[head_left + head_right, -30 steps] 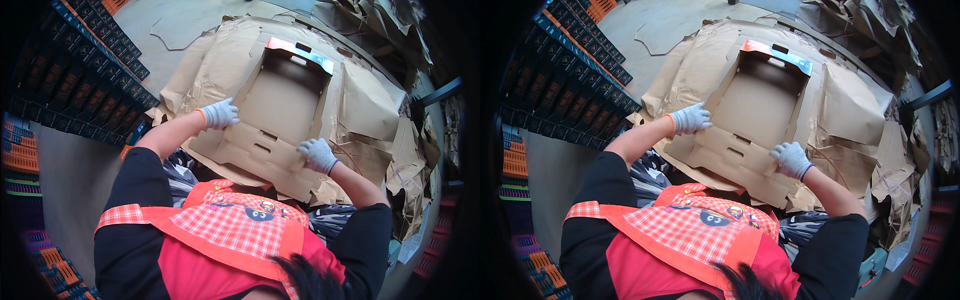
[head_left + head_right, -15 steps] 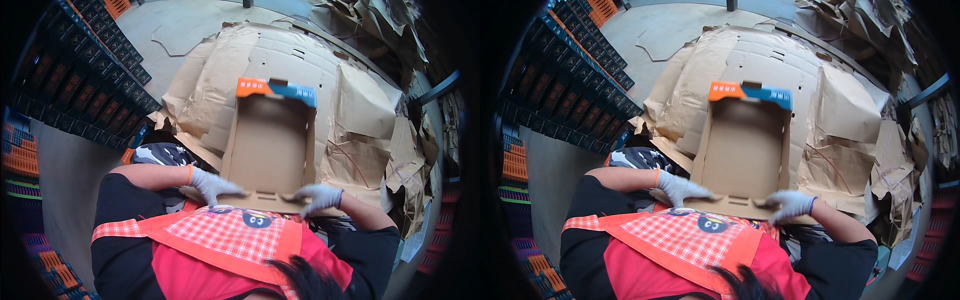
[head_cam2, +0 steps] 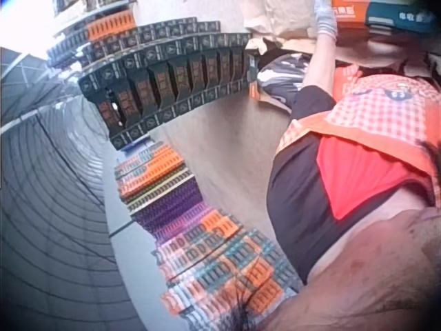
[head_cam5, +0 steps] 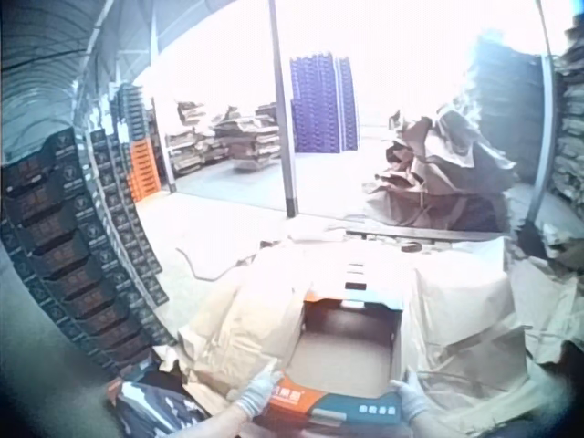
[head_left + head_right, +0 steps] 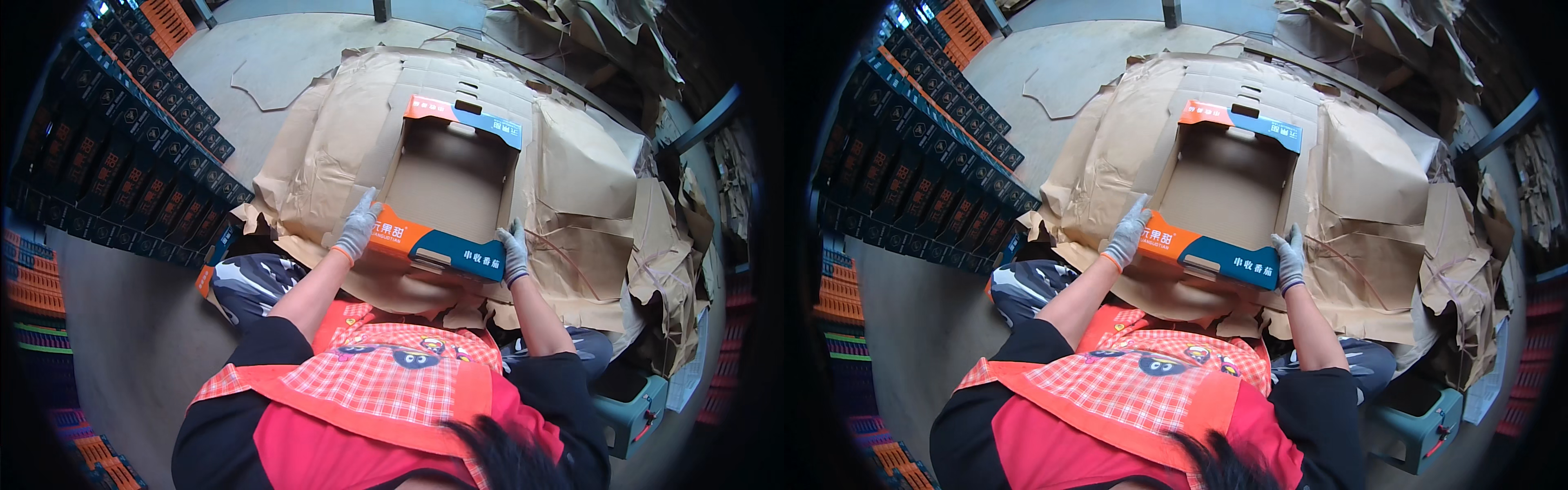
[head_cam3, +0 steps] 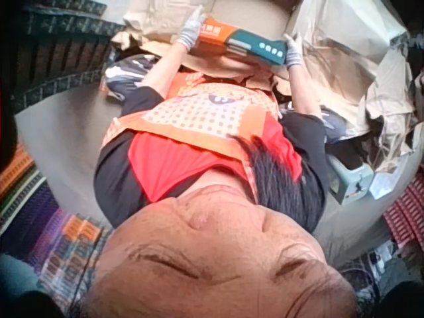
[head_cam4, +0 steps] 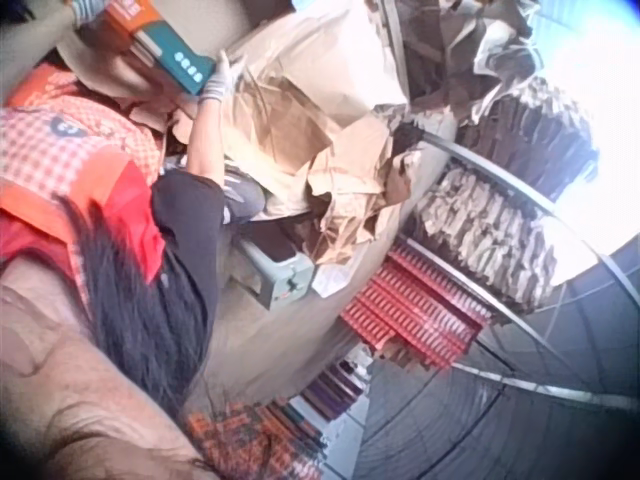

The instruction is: The person folds flat cardboard sheets into rectangular boxes and stacks them on the floor. They repeatedly pick up a sheet, fold the sides and flaps, and place the finished box onto a growing stack.

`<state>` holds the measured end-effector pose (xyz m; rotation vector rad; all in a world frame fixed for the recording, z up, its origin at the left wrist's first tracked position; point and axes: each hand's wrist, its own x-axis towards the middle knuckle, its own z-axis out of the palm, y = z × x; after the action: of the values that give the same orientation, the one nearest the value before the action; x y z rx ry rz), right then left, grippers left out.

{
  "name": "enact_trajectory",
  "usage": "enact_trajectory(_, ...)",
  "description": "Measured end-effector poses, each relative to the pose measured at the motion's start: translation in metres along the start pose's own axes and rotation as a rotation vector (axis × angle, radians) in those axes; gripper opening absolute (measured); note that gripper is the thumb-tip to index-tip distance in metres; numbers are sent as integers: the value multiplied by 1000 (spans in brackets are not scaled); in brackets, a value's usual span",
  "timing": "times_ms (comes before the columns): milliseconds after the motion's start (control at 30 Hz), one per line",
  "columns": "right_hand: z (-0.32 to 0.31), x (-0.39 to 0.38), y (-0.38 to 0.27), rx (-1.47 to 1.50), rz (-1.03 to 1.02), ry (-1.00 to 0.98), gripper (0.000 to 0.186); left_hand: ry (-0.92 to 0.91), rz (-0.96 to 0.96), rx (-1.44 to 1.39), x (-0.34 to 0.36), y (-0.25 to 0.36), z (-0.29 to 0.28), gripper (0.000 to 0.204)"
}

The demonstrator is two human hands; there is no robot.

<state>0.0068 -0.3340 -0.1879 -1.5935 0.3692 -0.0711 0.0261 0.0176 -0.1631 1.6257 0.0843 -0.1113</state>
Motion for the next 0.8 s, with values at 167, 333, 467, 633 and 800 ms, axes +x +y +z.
enact_trajectory(167, -29, 19, -50, 392, 270, -85, 29, 257, -75, -571, -11, 4, 37, 62)
enact_trajectory(333, -18, -23, -226, -69, -198, -329, 69, 166, -541, -1149, -50, -18, 95, 17)
enact_trajectory(467, 40, -83, -293, -971, -932, -323, 57, -327, -842, -970, -71, -32, 128, 27)
enact_trajectory(633, 107, -84, -269, -383, -654, -724, 50, -622, -358, -23, -116, 45, 93, 34)
enact_trajectory(800, 117, -49, -262, -262, -983, -23, 41, -223, 1151, 987, -131, 192, 62, 71)
